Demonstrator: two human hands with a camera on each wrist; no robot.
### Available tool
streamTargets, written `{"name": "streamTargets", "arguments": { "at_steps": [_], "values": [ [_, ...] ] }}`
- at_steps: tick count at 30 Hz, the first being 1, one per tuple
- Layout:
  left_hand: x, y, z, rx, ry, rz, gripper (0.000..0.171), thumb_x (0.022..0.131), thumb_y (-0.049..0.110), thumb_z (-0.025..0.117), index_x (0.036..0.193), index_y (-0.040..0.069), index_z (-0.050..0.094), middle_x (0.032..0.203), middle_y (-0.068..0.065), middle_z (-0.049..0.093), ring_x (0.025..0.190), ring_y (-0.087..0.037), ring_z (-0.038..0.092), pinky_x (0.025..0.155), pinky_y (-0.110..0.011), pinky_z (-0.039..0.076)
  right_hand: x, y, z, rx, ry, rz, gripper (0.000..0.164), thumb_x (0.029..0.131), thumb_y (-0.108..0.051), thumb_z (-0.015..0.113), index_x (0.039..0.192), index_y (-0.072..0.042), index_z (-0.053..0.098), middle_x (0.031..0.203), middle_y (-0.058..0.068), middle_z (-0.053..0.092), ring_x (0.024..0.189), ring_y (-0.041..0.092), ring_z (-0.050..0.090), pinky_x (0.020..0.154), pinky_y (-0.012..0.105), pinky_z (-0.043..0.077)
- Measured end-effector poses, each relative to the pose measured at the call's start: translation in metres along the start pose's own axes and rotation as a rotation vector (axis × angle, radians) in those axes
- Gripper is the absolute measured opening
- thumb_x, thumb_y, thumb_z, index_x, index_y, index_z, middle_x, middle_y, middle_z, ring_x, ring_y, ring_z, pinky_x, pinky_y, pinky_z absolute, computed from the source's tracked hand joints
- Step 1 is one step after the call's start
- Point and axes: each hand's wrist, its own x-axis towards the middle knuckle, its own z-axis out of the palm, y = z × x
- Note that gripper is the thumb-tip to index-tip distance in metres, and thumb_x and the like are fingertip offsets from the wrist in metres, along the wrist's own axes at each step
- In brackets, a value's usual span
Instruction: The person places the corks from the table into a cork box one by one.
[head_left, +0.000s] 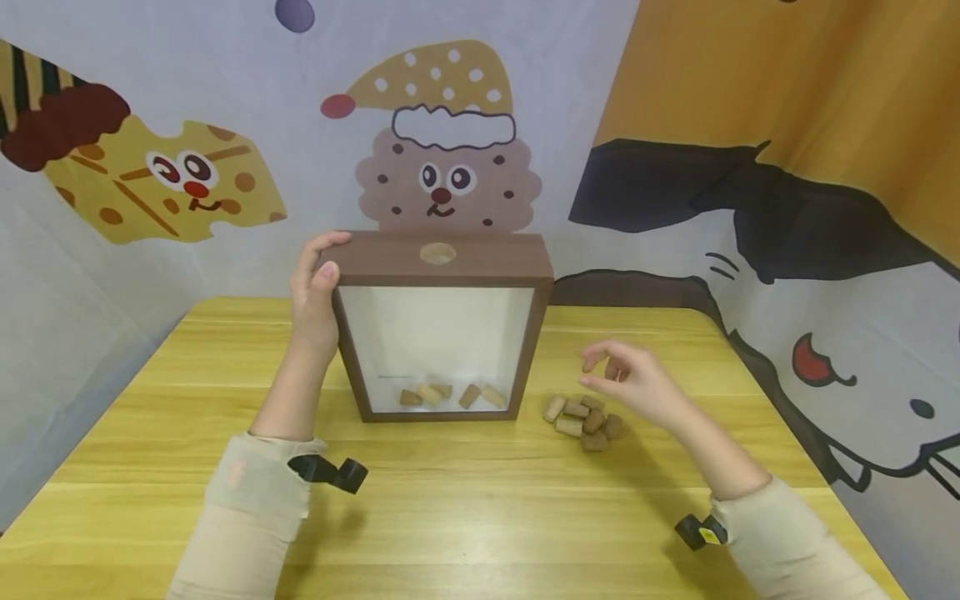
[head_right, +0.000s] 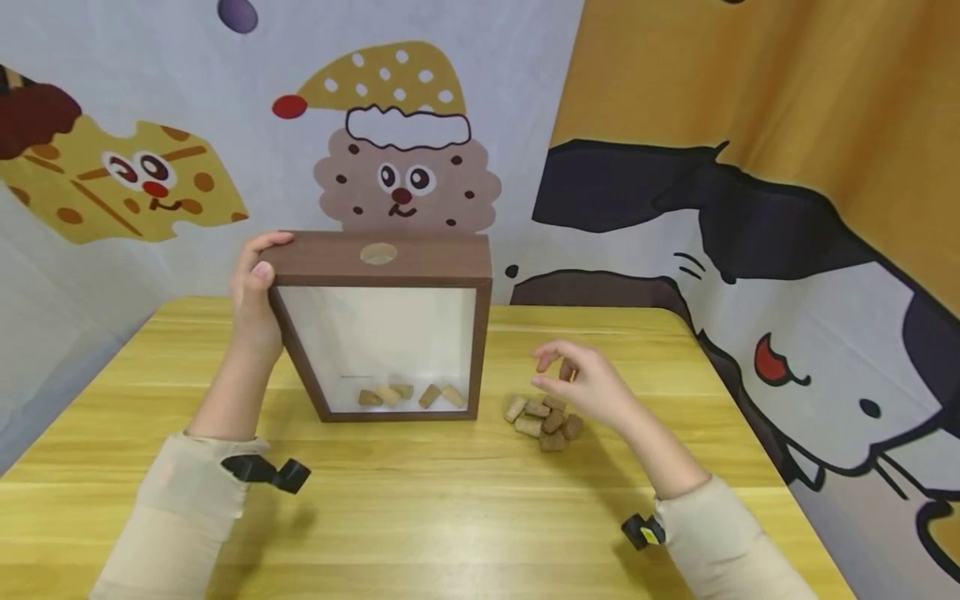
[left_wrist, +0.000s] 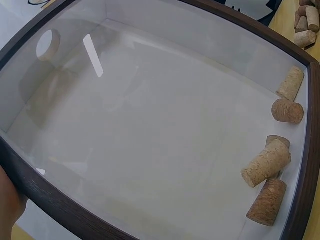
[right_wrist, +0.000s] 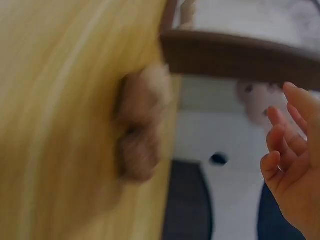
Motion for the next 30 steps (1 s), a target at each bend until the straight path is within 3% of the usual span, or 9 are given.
{"name": "streamTargets", "arguments": {
  "at_steps": [4, 12, 15, 21, 26, 30],
  "values": [
    [-0.001, 0.0, 0.0, 0.012, 0.001, -0.007, 0.053, 0.083, 0.052, 0.057, 0.118, 0.013, 0.063, 0.129, -0.01, 0.052, 0.129, -0.024, 0.033, 0.106, -0.041, 0.008, -0.003, 0.046, -0.001, 0.007, -0.088, 0.052, 0.032, 0.086, -0.012, 0.072, 0.116, -0.009, 0.063, 0.095, 0.003, 0.064, 0.066, 0.016, 0.052, 0.055, 0.028, 0.043],
    [0.0, -0.003, -0.001, 0.004, 0.01, 0.011, 0.049, 0.083, 0.051, 0.057, 0.116, 0.016, 0.065, 0.126, -0.005, 0.054, 0.127, -0.026, 0.034, 0.106, -0.041, 0.009, -0.006, 0.09, -0.002, 0.022, -0.262, 0.076, 0.039, 0.087, -0.015, 0.071, 0.122, -0.003, 0.059, 0.098, 0.007, 0.064, 0.069, 0.018, 0.054, 0.059, 0.031, 0.045],
    [0.0, -0.003, -0.001, 0.007, 0.009, 0.013, 0.048, 0.083, 0.052, 0.058, 0.116, 0.017, 0.065, 0.126, -0.005, 0.054, 0.128, -0.026, 0.034, 0.105, -0.041, 0.009, -0.006, 0.1, 0.0, 0.044, -0.322, 0.078, 0.038, 0.086, -0.013, 0.071, 0.121, -0.002, 0.059, 0.098, 0.01, 0.065, 0.072, 0.02, 0.055, 0.063, 0.031, 0.046],
    [0.0, -0.001, 0.0, -0.002, 0.004, 0.0, 0.053, 0.081, 0.054, 0.059, 0.116, 0.014, 0.064, 0.126, -0.005, 0.052, 0.127, -0.025, 0.034, 0.105, -0.04, 0.009, -0.004, 0.109, 0.004, 0.124, -0.45, 0.139, 0.038, 0.089, -0.009, 0.066, 0.125, -0.003, 0.057, 0.103, 0.012, 0.061, 0.094, 0.026, 0.058, 0.078, 0.038, 0.048],
    [0.0, 0.0, 0.001, -0.005, 0.003, 0.008, 0.053, 0.081, 0.054, 0.059, 0.116, 0.015, 0.064, 0.126, -0.006, 0.053, 0.126, -0.025, 0.035, 0.105, -0.04, 0.01, -0.001, 0.11, 0.004, 0.148, -0.506, 0.149, 0.037, 0.091, -0.006, 0.059, 0.128, -0.003, 0.056, 0.104, 0.01, 0.06, 0.097, 0.027, 0.056, 0.083, 0.042, 0.045],
    [0.0, -0.001, 0.001, -0.012, 0.003, 0.014, 0.05, 0.082, 0.052, 0.059, 0.115, 0.015, 0.064, 0.126, -0.005, 0.054, 0.127, -0.025, 0.035, 0.105, -0.04, 0.011, 0.0, 0.111, 0.004, 0.186, -0.561, 0.147, 0.036, 0.094, -0.006, 0.056, 0.129, -0.002, 0.055, 0.117, 0.014, 0.059, 0.108, 0.032, 0.053, 0.09, 0.048, 0.042]
  ]
}}
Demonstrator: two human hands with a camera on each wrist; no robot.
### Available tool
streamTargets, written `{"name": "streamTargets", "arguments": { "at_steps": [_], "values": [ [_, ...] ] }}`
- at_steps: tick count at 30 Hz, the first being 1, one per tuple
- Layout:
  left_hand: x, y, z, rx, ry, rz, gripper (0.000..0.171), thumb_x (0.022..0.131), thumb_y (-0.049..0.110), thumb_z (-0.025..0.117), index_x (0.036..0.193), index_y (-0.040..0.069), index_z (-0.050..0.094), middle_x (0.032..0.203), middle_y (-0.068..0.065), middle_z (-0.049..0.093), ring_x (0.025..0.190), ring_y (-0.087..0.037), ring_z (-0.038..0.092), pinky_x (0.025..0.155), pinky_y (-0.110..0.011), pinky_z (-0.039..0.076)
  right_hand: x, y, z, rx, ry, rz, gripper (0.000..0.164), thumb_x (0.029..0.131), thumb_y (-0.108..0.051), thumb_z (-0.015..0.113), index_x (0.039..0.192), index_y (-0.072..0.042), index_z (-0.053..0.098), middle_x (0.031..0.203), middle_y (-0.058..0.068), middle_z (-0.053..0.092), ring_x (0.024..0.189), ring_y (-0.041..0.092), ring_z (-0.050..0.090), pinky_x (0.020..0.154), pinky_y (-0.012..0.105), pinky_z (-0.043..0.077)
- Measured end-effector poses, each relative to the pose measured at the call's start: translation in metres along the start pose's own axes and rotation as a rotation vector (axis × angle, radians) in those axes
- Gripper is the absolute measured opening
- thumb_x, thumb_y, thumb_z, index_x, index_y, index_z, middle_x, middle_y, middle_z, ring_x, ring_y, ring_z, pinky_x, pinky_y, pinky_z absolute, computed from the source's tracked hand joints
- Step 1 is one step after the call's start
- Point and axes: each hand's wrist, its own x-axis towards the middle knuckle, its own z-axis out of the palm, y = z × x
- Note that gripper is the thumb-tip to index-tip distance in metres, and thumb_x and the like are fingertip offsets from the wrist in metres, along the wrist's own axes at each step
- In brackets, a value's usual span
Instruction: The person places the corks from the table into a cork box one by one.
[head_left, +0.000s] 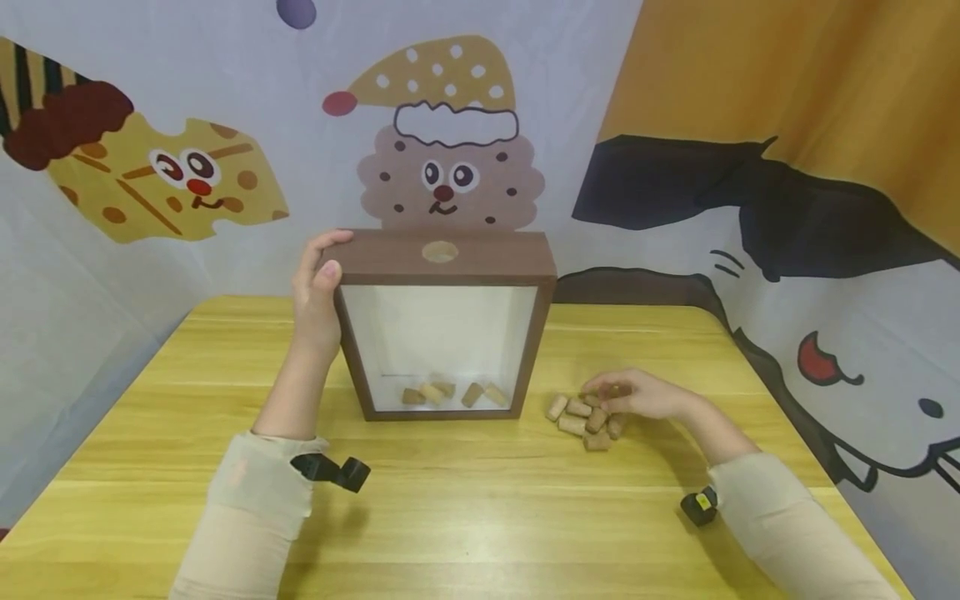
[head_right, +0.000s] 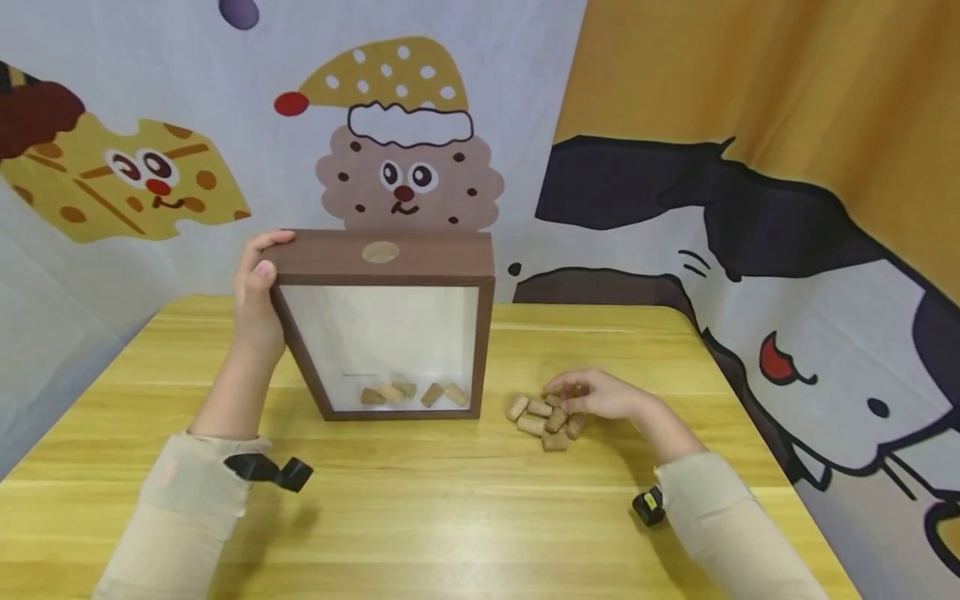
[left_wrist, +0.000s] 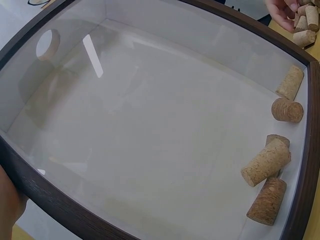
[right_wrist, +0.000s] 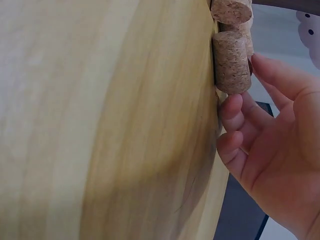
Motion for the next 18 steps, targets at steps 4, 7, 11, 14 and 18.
{"name": "streamTargets", "arguments": {
  "at_steps": [4, 7, 11, 14, 18],
  "values": [
    [0.0, -0.001, -0.001, -0.009, -0.002, -0.001, 0.05, 0.082, 0.051, 0.059, 0.116, 0.014, 0.064, 0.127, -0.007, 0.053, 0.127, -0.026, 0.034, 0.105, -0.041, 0.011, 0.0, -0.002, 0.001, 0.012, -0.034, -0.016, 0.034, 0.095, -0.008, 0.055, 0.129, 0.0, 0.055, 0.127, 0.018, 0.055, 0.117, 0.037, 0.049, 0.095, 0.052, 0.038],
    [0.0, -0.002, -0.001, -0.016, -0.001, -0.003, 0.049, 0.082, 0.05, 0.059, 0.115, 0.014, 0.064, 0.128, -0.012, 0.052, 0.128, -0.026, 0.034, 0.105, -0.041, 0.011, -0.002, -0.004, 0.001, 0.004, -0.026, -0.027, 0.033, 0.095, -0.009, 0.055, 0.127, 0.001, 0.055, 0.126, 0.018, 0.056, 0.117, 0.038, 0.049, 0.094, 0.05, 0.038],
    [0.001, -0.002, -0.001, -0.028, -0.002, -0.004, 0.048, 0.082, 0.049, 0.06, 0.115, 0.015, 0.065, 0.129, -0.016, 0.051, 0.128, -0.025, 0.034, 0.105, -0.04, 0.011, -0.005, -0.005, 0.002, 0.027, 0.001, -0.037, 0.032, 0.094, -0.007, 0.056, 0.125, 0.002, 0.056, 0.123, 0.018, 0.058, 0.113, 0.035, 0.052, 0.091, 0.041, 0.042],
    [0.001, -0.002, -0.001, -0.03, -0.002, 0.0, 0.048, 0.082, 0.049, 0.06, 0.115, 0.015, 0.065, 0.129, -0.014, 0.051, 0.128, -0.025, 0.034, 0.105, -0.04, 0.011, -0.007, -0.006, 0.002, 0.027, 0.041, -0.064, 0.03, 0.093, -0.006, 0.058, 0.122, 0.002, 0.056, 0.116, 0.017, 0.06, 0.108, 0.031, 0.055, 0.087, 0.036, 0.045],
    [0.001, -0.002, -0.001, -0.029, 0.0, -0.005, 0.048, 0.082, 0.049, 0.06, 0.115, 0.014, 0.064, 0.129, -0.013, 0.051, 0.127, -0.025, 0.035, 0.105, -0.04, 0.012, -0.01, -0.008, 0.0, -0.014, 0.121, -0.086, 0.027, 0.092, -0.007, 0.061, 0.118, -0.002, 0.059, 0.107, 0.011, 0.062, 0.102, 0.026, 0.056, 0.085, 0.037, 0.046]
  ]
}}
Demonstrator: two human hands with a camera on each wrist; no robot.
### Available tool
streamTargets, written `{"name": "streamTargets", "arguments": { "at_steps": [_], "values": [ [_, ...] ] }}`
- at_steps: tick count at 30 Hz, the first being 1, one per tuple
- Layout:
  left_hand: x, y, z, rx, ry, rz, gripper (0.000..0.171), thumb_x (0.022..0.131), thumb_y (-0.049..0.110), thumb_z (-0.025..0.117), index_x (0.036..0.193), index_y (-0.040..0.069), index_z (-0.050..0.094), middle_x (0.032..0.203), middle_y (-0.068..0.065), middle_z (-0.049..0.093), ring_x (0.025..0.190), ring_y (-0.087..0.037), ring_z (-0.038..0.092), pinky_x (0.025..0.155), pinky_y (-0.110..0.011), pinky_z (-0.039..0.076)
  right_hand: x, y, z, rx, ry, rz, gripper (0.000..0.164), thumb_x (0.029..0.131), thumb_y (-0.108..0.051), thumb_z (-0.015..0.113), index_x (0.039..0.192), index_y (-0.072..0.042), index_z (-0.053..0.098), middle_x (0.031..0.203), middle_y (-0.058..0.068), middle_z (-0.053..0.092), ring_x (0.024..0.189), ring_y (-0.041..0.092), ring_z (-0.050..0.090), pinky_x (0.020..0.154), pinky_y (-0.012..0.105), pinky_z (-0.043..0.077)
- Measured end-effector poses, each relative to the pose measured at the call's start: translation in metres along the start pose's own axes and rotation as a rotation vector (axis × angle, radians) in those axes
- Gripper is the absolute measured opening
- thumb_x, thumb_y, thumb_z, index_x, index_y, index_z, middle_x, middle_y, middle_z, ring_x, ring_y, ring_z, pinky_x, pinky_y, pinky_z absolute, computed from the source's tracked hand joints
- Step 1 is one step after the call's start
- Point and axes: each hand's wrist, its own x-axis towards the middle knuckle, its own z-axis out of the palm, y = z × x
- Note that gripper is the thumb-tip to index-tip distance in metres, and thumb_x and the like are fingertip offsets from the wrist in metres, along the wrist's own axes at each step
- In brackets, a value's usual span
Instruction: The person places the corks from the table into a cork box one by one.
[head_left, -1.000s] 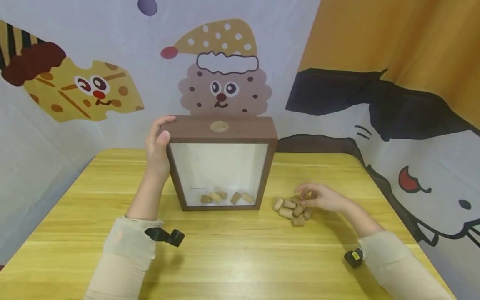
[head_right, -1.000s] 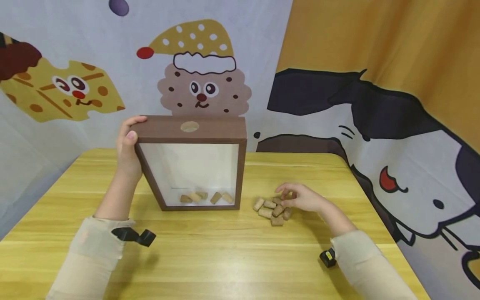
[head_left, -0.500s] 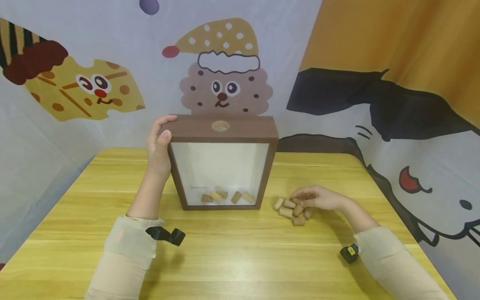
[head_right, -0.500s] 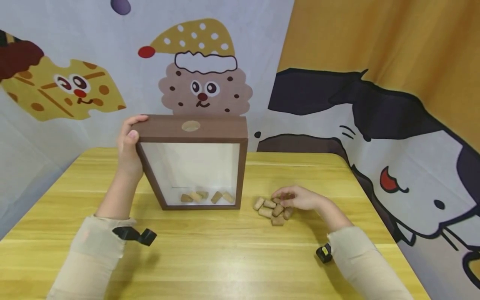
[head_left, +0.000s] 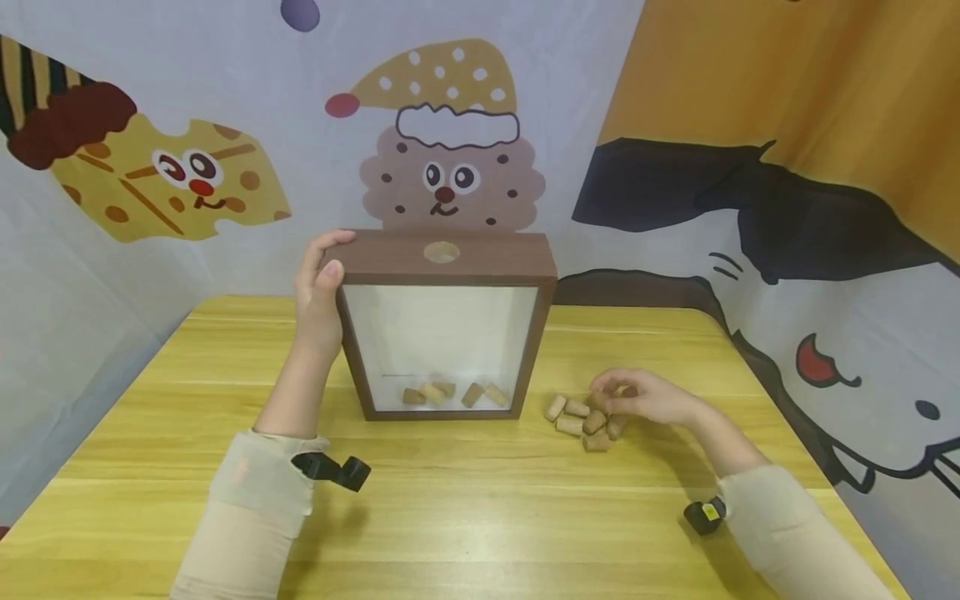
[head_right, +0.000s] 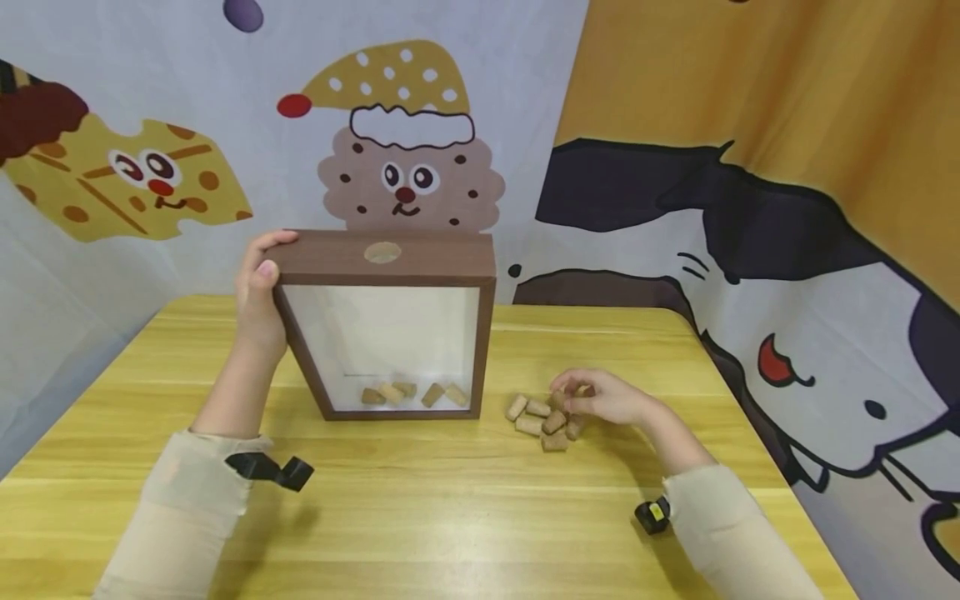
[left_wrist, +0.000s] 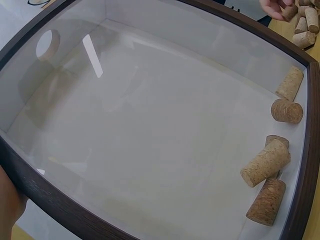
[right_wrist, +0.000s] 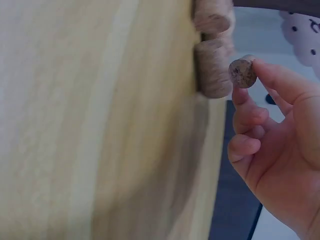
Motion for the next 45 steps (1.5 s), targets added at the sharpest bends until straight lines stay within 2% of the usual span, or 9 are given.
{"name": "streamTargets", "arguments": {
  "at_steps": [5, 10, 15, 21, 24, 31, 34, 39, 45],
  "values": [
    [0.0, 0.0, 0.0, 0.013, 0.0, 0.001, 0.049, 0.082, 0.05, 0.059, 0.116, 0.015, 0.064, 0.129, -0.014, 0.051, 0.127, -0.026, 0.035, 0.105, -0.041, 0.012, -0.003, -0.016, -0.002, -0.009, 0.084, 0.011, 0.023, 0.091, -0.012, 0.065, 0.114, -0.012, 0.063, 0.108, 0.006, 0.061, 0.099, 0.027, 0.056, 0.082, 0.04, 0.047],
    [0.0, 0.0, 0.0, 0.014, 0.0, -0.006, 0.051, 0.081, 0.052, 0.06, 0.116, 0.015, 0.064, 0.128, -0.012, 0.052, 0.126, -0.026, 0.036, 0.105, -0.041, 0.013, -0.005, -0.044, -0.002, 0.032, 0.14, -0.002, 0.024, 0.089, -0.009, 0.066, 0.112, -0.013, 0.062, 0.111, 0.008, 0.061, 0.073, 0.026, 0.06, 0.069, 0.034, 0.048],
    [-0.001, 0.003, 0.002, 0.02, -0.005, -0.016, 0.053, 0.082, 0.054, 0.06, 0.117, 0.014, 0.064, 0.128, -0.009, 0.053, 0.125, -0.026, 0.037, 0.104, -0.041, 0.014, -0.004, -0.072, 0.001, 0.081, 0.246, -0.136, 0.031, 0.084, 0.008, 0.064, 0.112, -0.004, 0.061, 0.083, 0.006, 0.06, 0.051, 0.007, 0.039, 0.046, 0.027, 0.037],
    [-0.002, 0.001, 0.003, 0.01, -0.008, -0.01, 0.053, 0.082, 0.053, 0.06, 0.117, 0.013, 0.064, 0.128, -0.012, 0.052, 0.122, -0.027, 0.039, 0.103, -0.04, 0.017, 0.0, -0.104, 0.01, 0.071, 0.382, -0.297, 0.035, 0.078, 0.016, 0.066, 0.109, -0.001, 0.062, 0.056, 0.001, 0.042, 0.047, 0.01, 0.034, 0.041, 0.029, 0.031],
    [-0.001, 0.001, 0.004, 0.001, -0.005, -0.01, 0.053, 0.081, 0.054, 0.06, 0.117, 0.014, 0.064, 0.127, -0.009, 0.053, 0.122, -0.027, 0.039, 0.103, -0.04, 0.017, 0.003, -0.122, 0.013, 0.059, 0.432, -0.369, 0.036, 0.077, 0.016, 0.066, 0.107, -0.002, 0.062, 0.058, 0.0, 0.042, 0.047, 0.011, 0.034, 0.043, 0.028, 0.032],
    [-0.002, 0.002, 0.002, 0.014, 0.001, -0.021, 0.053, 0.081, 0.055, 0.06, 0.116, 0.016, 0.064, 0.13, -0.013, 0.051, 0.127, -0.025, 0.035, 0.105, -0.041, 0.012, 0.014, -0.164, 0.018, 0.132, 0.493, -0.557, 0.035, 0.072, 0.023, 0.062, 0.102, 0.004, 0.06, 0.101, 0.006, 0.062, 0.05, 0.012, 0.035, 0.044, 0.025, 0.03],
    [-0.002, 0.002, 0.002, 0.015, 0.005, -0.018, 0.052, 0.081, 0.054, 0.06, 0.116, 0.016, 0.064, 0.131, -0.015, 0.051, 0.128, -0.025, 0.034, 0.106, -0.041, 0.011, 0.021, -0.181, 0.019, 0.162, 0.509, -0.604, 0.034, 0.072, 0.023, 0.062, 0.1, 0.005, 0.059, 0.106, 0.007, 0.063, 0.051, 0.012, 0.034, 0.043, 0.025, 0.028],
    [-0.002, 0.001, 0.001, 0.019, 0.005, -0.008, 0.053, 0.081, 0.054, 0.06, 0.116, 0.014, 0.064, 0.13, -0.013, 0.052, 0.128, -0.025, 0.035, 0.106, -0.04, 0.011, 0.036, -0.206, 0.016, 0.167, 0.532, -0.636, 0.03, 0.072, 0.022, 0.062, 0.097, 0.005, 0.058, 0.102, 0.007, 0.063, 0.051, 0.011, 0.032, 0.044, 0.024, 0.026],
    [-0.002, 0.002, 0.0, 0.033, 0.0, -0.003, 0.053, 0.082, 0.053, 0.059, 0.117, 0.014, 0.064, 0.129, -0.011, 0.052, 0.128, -0.025, 0.034, 0.106, -0.041, 0.01, 0.057, -0.236, 0.007, 0.137, 0.568, -0.59, 0.03, 0.074, 0.019, 0.063, 0.098, 0.003, 0.058, 0.1, 0.008, 0.063, 0.046, 0.013, 0.031, 0.041, 0.026, 0.026]
  ]
}}
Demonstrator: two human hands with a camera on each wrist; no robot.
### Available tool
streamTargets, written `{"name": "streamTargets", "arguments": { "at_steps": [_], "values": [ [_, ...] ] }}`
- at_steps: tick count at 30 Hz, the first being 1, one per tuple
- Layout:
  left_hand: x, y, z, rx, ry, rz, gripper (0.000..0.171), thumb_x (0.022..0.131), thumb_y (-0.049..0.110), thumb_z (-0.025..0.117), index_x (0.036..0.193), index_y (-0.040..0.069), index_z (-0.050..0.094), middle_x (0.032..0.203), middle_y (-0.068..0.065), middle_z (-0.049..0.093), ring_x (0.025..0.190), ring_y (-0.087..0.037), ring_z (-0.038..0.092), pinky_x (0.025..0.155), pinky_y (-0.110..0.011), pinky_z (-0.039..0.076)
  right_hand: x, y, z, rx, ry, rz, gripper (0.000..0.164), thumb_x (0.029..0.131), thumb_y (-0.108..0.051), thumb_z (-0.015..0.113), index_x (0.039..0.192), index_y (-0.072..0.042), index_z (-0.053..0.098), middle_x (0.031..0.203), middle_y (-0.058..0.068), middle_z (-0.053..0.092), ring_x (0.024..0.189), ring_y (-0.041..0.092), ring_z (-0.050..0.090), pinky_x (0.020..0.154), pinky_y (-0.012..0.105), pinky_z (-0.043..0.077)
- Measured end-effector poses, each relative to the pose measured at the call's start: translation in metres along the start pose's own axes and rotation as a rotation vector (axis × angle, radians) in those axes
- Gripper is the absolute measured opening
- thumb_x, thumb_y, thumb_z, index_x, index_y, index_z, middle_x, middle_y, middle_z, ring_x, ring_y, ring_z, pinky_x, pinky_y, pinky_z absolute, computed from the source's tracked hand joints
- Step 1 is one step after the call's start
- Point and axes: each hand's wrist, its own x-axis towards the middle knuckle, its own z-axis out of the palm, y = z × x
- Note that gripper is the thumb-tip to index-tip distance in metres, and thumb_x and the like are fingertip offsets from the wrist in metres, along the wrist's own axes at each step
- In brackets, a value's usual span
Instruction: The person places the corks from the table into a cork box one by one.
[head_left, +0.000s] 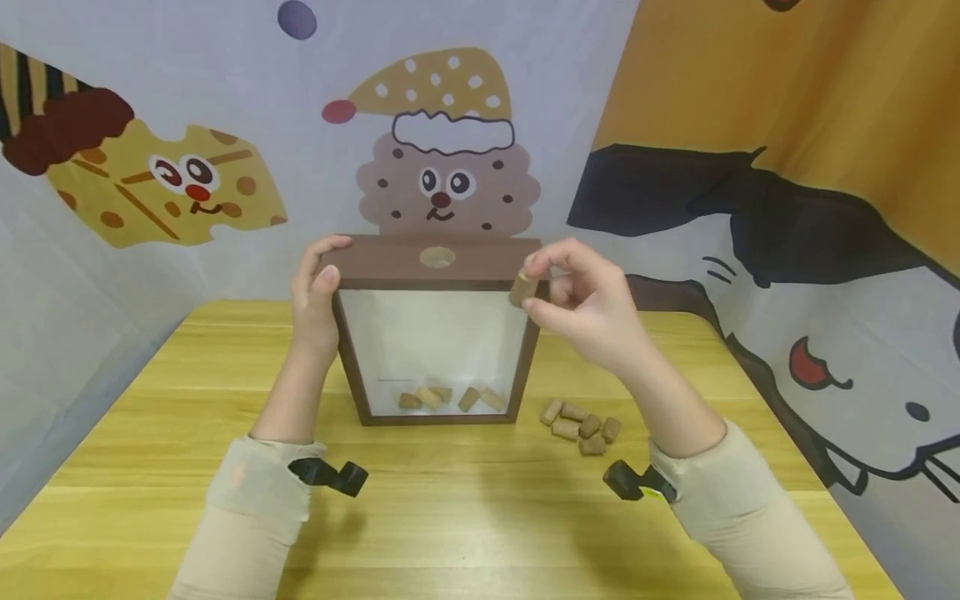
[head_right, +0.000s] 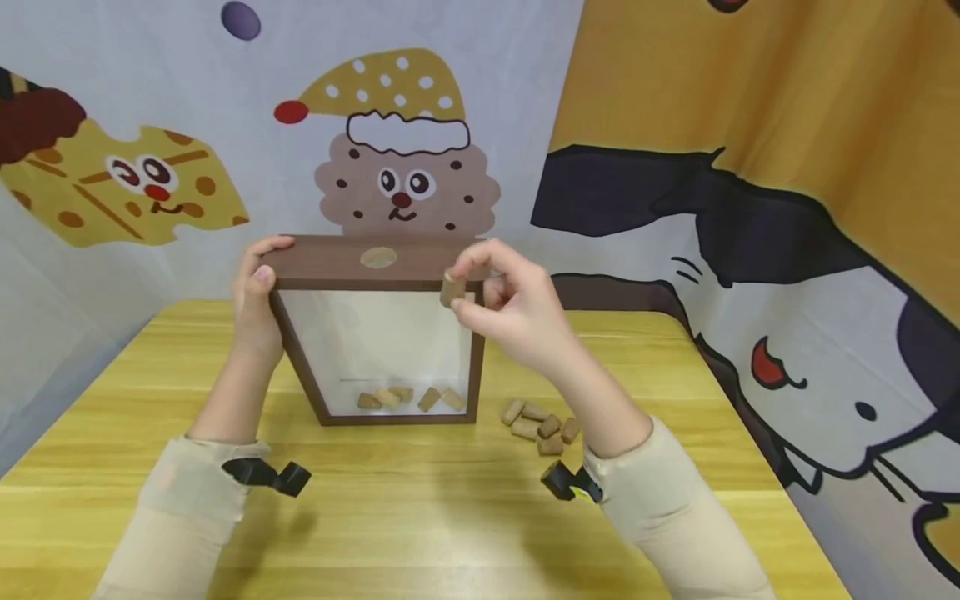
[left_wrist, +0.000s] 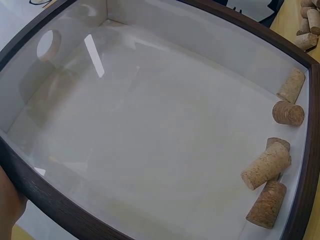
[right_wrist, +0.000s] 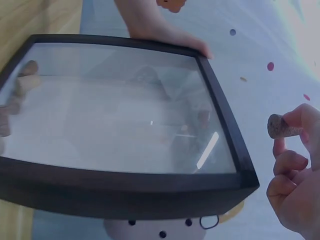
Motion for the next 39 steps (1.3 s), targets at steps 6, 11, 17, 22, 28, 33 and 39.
{"name": "streamTargets", "arguments": {
  "at_steps": [6, 11, 17, 22, 28, 33, 39],
  "values": [
    [-0.001, 0.002, 0.001, -0.007, -0.006, -0.014, 0.052, 0.082, 0.053, 0.059, 0.117, 0.014, 0.063, 0.132, -0.017, 0.049, 0.129, -0.025, 0.033, 0.106, -0.041, 0.008, 0.032, -0.006, 0.011, -0.053, -0.012, 0.035, 0.026, 0.077, 0.012, 0.066, 0.1, 0.0, 0.059, 0.101, 0.004, 0.062, 0.044, 0.015, 0.028, 0.042, 0.028, 0.026],
    [-0.001, 0.001, 0.001, -0.002, -0.001, -0.009, 0.054, 0.082, 0.053, 0.059, 0.117, 0.013, 0.064, 0.129, -0.012, 0.052, 0.128, -0.025, 0.034, 0.106, -0.041, 0.009, 0.055, -0.003, 0.02, -0.123, -0.027, 0.105, 0.023, 0.08, 0.006, 0.067, 0.1, -0.004, 0.059, 0.101, 0.001, 0.062, 0.047, 0.018, 0.03, 0.046, 0.028, 0.03],
    [-0.001, -0.002, 0.0, -0.012, 0.001, 0.002, 0.053, 0.082, 0.054, 0.059, 0.118, 0.014, 0.064, 0.128, -0.007, 0.054, 0.127, -0.026, 0.036, 0.106, -0.041, 0.012, 0.076, 0.004, 0.034, -0.188, -0.147, 0.158, 0.023, 0.082, 0.002, 0.068, 0.101, -0.007, 0.059, 0.098, 0.002, 0.06, 0.067, 0.015, 0.049, 0.055, 0.027, 0.039],
    [-0.001, 0.001, 0.0, -0.012, 0.007, -0.017, 0.054, 0.081, 0.054, 0.06, 0.117, 0.013, 0.064, 0.129, -0.011, 0.052, 0.127, -0.025, 0.035, 0.106, -0.04, 0.011, 0.083, 0.008, 0.042, -0.256, -0.221, 0.191, 0.022, 0.084, -0.003, 0.068, 0.101, -0.012, 0.058, 0.092, -0.001, 0.061, 0.048, 0.017, 0.039, 0.05, 0.028, 0.037],
    [0.0, 0.0, 0.001, 0.001, 0.005, -0.013, 0.053, 0.082, 0.054, 0.059, 0.117, 0.014, 0.064, 0.13, -0.012, 0.052, 0.127, -0.025, 0.035, 0.106, -0.04, 0.011, 0.085, 0.01, 0.044, -0.288, -0.234, 0.222, 0.022, 0.084, -0.006, 0.071, 0.099, -0.013, 0.057, 0.09, -0.001, 0.062, 0.051, 0.018, 0.044, 0.053, 0.029, 0.043],
    [0.001, 0.0, 0.001, 0.004, 0.011, -0.013, 0.053, 0.081, 0.054, 0.06, 0.116, 0.015, 0.065, 0.129, -0.011, 0.053, 0.127, -0.024, 0.035, 0.105, -0.04, 0.011, 0.086, 0.01, 0.045, -0.317, -0.24, 0.244, 0.018, 0.085, -0.009, 0.071, 0.097, -0.012, 0.058, 0.09, -0.002, 0.062, 0.062, 0.017, 0.054, 0.06, 0.031, 0.046],
    [0.0, 0.002, 0.001, -0.004, 0.009, -0.024, 0.054, 0.081, 0.054, 0.06, 0.117, 0.014, 0.064, 0.131, -0.014, 0.051, 0.128, -0.024, 0.034, 0.106, -0.04, 0.009, 0.083, 0.01, 0.041, -0.336, -0.213, 0.213, 0.017, 0.086, -0.013, 0.071, 0.099, -0.01, 0.061, 0.096, -0.004, 0.061, 0.065, 0.014, 0.05, 0.059, 0.029, 0.042]
  ]
}}
